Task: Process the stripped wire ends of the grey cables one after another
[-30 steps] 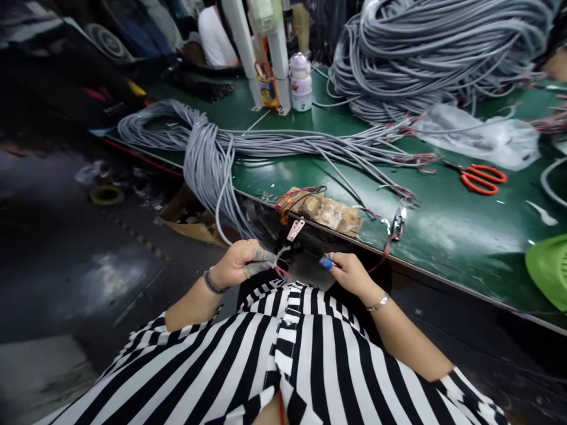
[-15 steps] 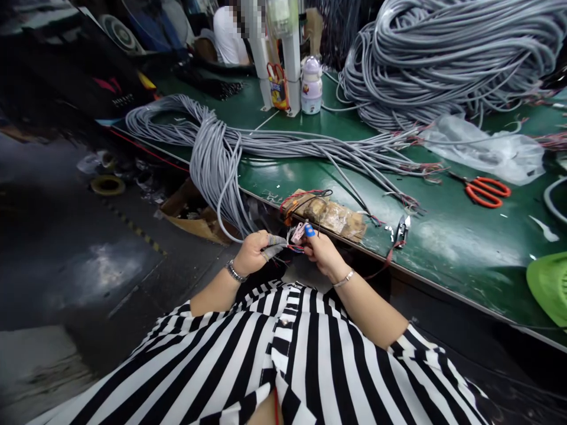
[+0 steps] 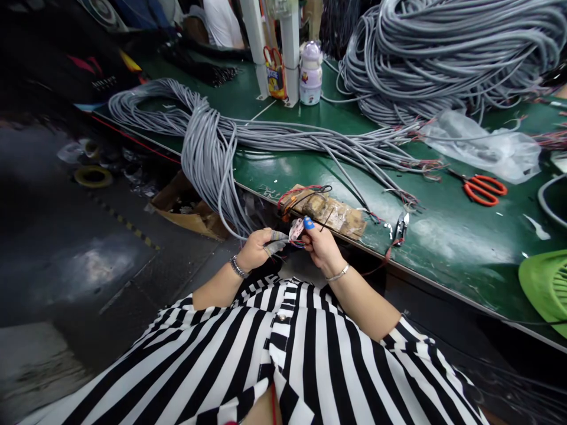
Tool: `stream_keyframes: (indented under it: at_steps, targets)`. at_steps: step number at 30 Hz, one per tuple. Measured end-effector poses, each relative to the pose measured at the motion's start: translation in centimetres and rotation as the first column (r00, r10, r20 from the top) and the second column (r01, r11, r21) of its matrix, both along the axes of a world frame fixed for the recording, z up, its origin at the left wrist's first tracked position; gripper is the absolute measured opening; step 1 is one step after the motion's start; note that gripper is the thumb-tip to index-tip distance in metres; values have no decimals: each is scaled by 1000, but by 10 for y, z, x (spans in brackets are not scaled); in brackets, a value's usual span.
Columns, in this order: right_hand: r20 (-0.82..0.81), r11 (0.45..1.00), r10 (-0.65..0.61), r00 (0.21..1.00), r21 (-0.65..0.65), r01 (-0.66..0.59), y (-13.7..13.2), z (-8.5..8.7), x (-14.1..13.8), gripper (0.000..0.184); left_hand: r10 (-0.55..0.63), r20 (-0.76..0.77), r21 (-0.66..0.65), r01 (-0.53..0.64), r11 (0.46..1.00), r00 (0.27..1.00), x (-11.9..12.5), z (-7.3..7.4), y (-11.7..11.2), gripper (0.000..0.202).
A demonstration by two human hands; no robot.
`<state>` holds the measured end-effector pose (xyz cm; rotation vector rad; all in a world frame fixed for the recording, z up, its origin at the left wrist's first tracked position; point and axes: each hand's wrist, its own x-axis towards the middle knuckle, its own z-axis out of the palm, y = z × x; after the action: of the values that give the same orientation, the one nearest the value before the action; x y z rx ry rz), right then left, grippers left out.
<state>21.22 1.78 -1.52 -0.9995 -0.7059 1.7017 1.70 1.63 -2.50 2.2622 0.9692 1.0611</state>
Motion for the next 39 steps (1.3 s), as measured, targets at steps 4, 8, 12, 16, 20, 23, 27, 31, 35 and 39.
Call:
stream_keyframes:
  at_steps: [4,8,12,16,20,23,27,31,35,39]
  targets:
    - [23,999,-35,999,35,34,-1,-3,-2,53,-23,-22,-16,23,1000,999,3,1,0,30]
    - [26,997,-53,998,62,51,-3,1,-5,54,-53,-42,-62,51,997,998,6,0,0,32]
    - [-15,998,-52,999,41,52,-4,2,-6,53,-75,-22,-81,73,994,997,6,-1,-1,32]
    - [-58,996,-13,998,-84,8,-6,-2,-3,57,-91,-1,-70,91,993,996,3,4,-5,32]
    - [-66,981,25,997,-191,-37,-10,-4,5,61,-121,13,-92,122,988,993,-3,10,-9,31]
    - [-40,977,39,998,-208,-46,-13,-5,11,60,-130,8,-81,131,988,991,-8,12,-15,28]
    - [-5,973,59,998,-225,-59,-16,-7,17,60,-199,-1,-10,199,980,980,-14,14,-27,22]
    - [2,971,112,994,-212,-109,-16,-9,20,60,-197,23,73,195,978,980,-18,16,-36,18]
    - [-21,974,134,991,-180,-135,-13,-4,21,59,-143,59,82,138,987,988,-20,16,-38,18]
    - [-22,973,173,985,-151,-174,-8,8,18,57,-61,89,101,52,994,994,-16,13,-33,18]
